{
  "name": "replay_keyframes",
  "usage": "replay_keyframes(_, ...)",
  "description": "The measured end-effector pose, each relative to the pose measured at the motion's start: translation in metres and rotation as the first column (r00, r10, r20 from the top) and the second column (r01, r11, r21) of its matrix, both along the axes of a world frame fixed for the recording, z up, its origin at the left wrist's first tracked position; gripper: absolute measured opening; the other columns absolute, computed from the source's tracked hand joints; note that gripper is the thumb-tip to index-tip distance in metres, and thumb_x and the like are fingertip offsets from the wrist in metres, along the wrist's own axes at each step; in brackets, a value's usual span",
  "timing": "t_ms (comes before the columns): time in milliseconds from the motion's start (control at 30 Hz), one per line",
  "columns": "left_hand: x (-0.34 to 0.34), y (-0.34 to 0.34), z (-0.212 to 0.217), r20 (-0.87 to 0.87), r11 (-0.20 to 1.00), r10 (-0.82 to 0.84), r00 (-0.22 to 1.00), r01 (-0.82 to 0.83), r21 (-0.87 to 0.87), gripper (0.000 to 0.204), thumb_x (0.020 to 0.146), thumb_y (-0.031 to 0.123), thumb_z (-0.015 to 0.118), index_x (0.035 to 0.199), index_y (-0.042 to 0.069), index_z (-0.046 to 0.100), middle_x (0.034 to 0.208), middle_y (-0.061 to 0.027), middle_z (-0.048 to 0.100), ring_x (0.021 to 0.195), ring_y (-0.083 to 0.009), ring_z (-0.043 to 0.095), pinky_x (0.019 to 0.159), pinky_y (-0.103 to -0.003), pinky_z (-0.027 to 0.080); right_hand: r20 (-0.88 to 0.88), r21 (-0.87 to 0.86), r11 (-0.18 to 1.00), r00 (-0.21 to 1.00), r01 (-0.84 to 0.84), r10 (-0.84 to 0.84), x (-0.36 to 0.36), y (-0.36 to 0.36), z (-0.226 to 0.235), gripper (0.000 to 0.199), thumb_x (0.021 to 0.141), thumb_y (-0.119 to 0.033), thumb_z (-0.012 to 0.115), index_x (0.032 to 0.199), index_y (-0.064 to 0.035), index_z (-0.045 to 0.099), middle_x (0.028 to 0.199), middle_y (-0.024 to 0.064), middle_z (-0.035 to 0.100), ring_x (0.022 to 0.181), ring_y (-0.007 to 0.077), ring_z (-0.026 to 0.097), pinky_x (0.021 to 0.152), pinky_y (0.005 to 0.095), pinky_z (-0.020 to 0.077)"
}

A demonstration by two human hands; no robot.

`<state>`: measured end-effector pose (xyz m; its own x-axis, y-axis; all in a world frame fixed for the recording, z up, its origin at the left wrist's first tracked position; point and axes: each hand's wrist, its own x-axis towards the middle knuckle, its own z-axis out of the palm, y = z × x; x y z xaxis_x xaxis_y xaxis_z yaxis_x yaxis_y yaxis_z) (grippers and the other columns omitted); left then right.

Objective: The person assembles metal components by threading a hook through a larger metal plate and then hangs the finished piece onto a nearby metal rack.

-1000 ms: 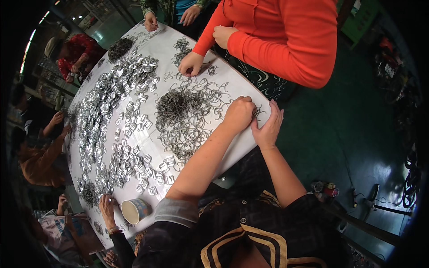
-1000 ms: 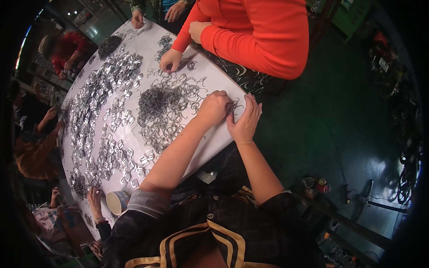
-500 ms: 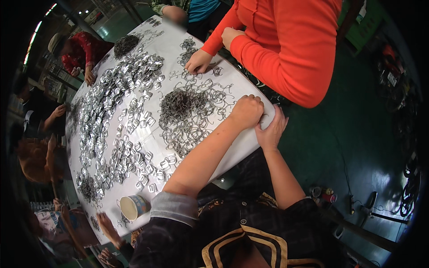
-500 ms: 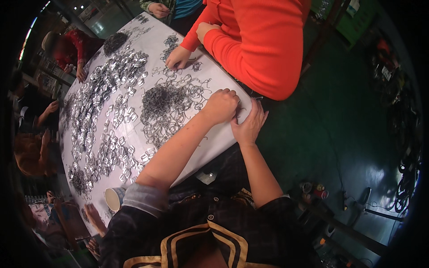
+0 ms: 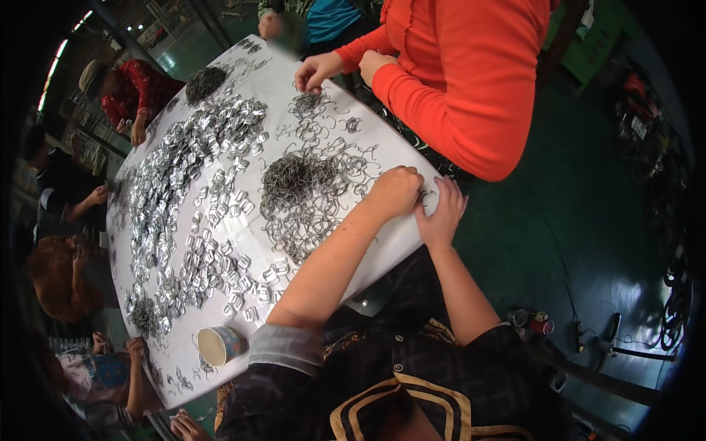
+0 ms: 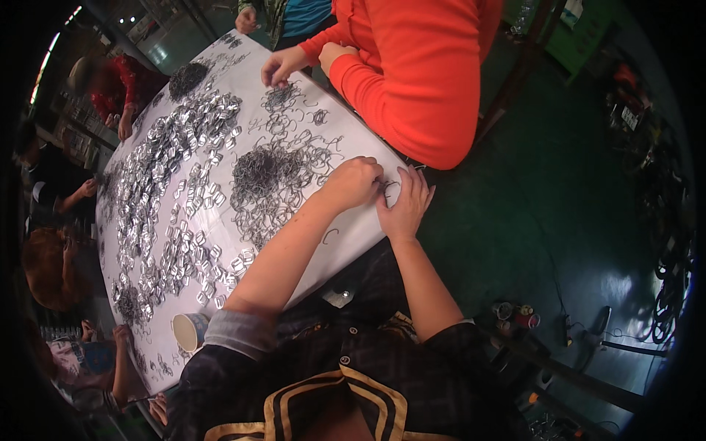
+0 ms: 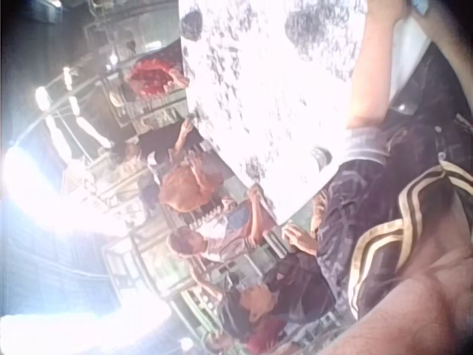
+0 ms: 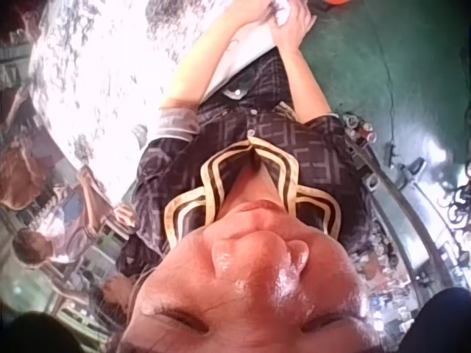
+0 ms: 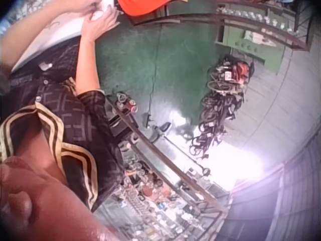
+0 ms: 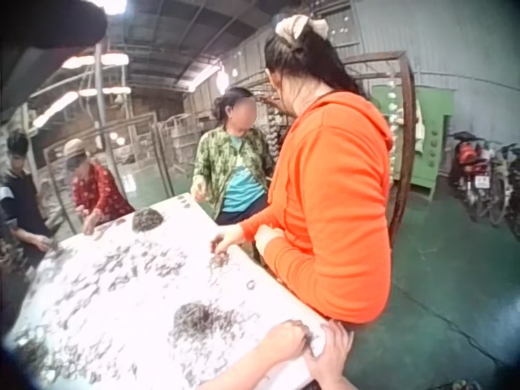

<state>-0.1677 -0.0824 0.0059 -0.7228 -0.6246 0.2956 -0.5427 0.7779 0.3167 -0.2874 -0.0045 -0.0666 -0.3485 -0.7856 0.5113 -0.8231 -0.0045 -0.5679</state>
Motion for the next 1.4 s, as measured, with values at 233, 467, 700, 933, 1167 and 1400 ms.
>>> replay_keyframes(233, -0.004, 0.007, 0.01, -0.034, 0.992, -0.012, 0.999, 0.008, -0.122, 0.008, 0.065, 0.008, 0.065, 0.072, 0.003, 0.065, 0.081, -0.0123, 0.06, 0.082, -0.0307, 0.06, 0.073, -0.039, 0.052, -0.006, -0.019, 1.0, 1.0, 0.009, -0.009, -0.004, 0.001, 0.002, 0.057, 0.069, -0.022, 0.07, 0.123, -0.0123, 0.053, 0.136, 0.0109, 0.045, 0.13, 0.0331, 0.037, 0.111, 0.0624, 0.0175)
replay_keyframes(467, 0.001, 0.01, 0.008, -0.159, 0.993, 0.108, 0.981, -0.115, -0.034, 0.004, 0.073, 0.004, 0.067, 0.077, 0.002, 0.068, 0.079, -0.0128, 0.061, 0.078, -0.0306, 0.061, 0.069, -0.039, 0.051, 0.043, 0.031, 1.0, 0.999, 0.005, -0.006, -0.001, 0.003, 0.007, 0.062, 0.07, -0.021, 0.072, 0.126, -0.0125, 0.049, 0.137, 0.0111, 0.044, 0.132, 0.0333, 0.035, 0.112, 0.0603, 0.0162)
replay_keyframes(700, 0.054, 0.042, 0.004, -0.36, 0.833, 0.456, 0.814, -0.248, 0.495, 0.011, 0.078, 0.006, 0.071, 0.086, 0.0, 0.069, 0.072, -0.0086, 0.063, 0.06, -0.014, 0.058, 0.057, -0.028, 0.046, 0.0, 0.001, 1.0, 1.0, 0.002, -0.002, 0.0, 0.002, 0.002, 0.067, 0.073, -0.032, 0.073, 0.129, -0.0077, 0.045, 0.136, 0.0144, 0.045, 0.131, 0.0348, 0.037, 0.111, 0.0626, 0.0167)
replay_keyframes(933, 0.104, 0.11, -0.009, -0.52, 0.688, 0.578, 0.63, -0.032, 0.725, 0.006, 0.085, 0.005, 0.067, 0.089, 0.0, 0.066, 0.074, -0.0008, 0.061, 0.067, -0.0063, 0.052, 0.062, -0.023, 0.043, -0.043, 0.002, 0.997, 0.996, -0.076, 0.076, -0.004, 0.021, 0.018, 0.079, 0.076, -0.039, 0.072, 0.138, -0.0068, 0.035, 0.141, 0.0163, 0.04, 0.135, 0.0376, 0.031, 0.111, 0.0646, 0.0112)
replay_keyframes(1167, 0.119, 0.158, 0.008, -0.473, 0.668, 0.55, 0.688, -0.023, 0.743, 0.01, 0.088, 0.009, 0.064, 0.094, 0.001, 0.063, 0.084, -0.0021, 0.062, 0.08, -0.0093, 0.053, 0.075, -0.025, 0.044, 0.567, -0.035, 0.72, 0.58, -0.693, 0.585, 0.055, 0.073, 0.075, 0.02, 0.083, -0.01, 0.071, 0.097, 0.0015, 0.065, 0.084, 0.0084, 0.064, 0.071, 0.0151, 0.058, 0.065, 0.0278, 0.0468)
replay_keyframes(1400, 0.142, 0.177, -0.001, -0.568, 0.752, 0.534, 0.627, -0.045, 0.658, 0.011, 0.084, 0.007, 0.068, 0.093, 0.002, 0.064, 0.084, -0.0053, 0.059, 0.079, -0.0166, 0.056, 0.071, -0.029, 0.045, 0.876, 0.001, 0.624, 0.301, -0.781, 0.376, 0.088, 0.081, 0.08, 0.009, 0.088, -0.008, 0.068, 0.085, -0.0001, 0.064, 0.071, -0.0007, 0.062, 0.06, 0.0035, 0.052, 0.053, 0.0191, 0.0421)
